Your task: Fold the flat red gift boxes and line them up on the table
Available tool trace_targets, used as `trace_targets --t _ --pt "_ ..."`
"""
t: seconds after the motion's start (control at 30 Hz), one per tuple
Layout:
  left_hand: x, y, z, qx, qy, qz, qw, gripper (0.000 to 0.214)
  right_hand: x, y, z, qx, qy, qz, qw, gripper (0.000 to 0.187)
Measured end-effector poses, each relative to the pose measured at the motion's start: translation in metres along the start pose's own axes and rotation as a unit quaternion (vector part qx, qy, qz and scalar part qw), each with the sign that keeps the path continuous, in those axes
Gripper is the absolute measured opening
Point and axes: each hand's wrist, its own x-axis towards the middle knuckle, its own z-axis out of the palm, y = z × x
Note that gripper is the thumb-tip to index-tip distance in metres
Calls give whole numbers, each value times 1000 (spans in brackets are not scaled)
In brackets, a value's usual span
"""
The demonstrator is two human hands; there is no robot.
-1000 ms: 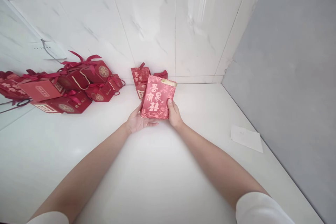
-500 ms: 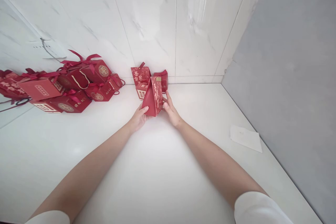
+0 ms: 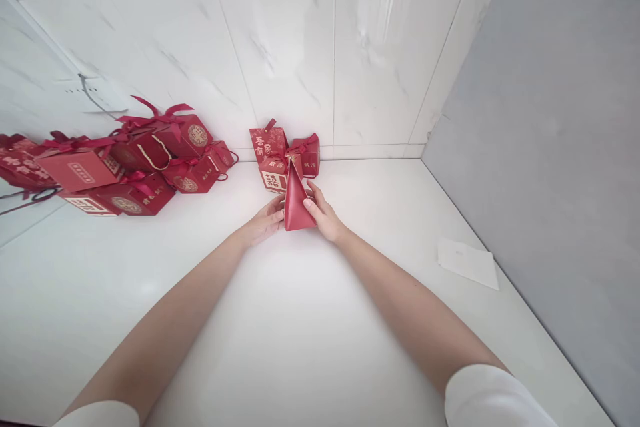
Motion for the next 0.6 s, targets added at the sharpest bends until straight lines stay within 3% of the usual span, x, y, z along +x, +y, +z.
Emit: trace_targets --t 0.2,0.37,0.6 --pt "3 -4 -4 -17 37 -2 999 59 0 -2 0 8 5 1 1000 69" --pt "3 -6 -5 -31 76 17 997 41 4 -4 -2 90 8 70 993 63" --pt "1 -2 -4 -25 59 14 998 32 10 1 -8 123 73 75 987 49"
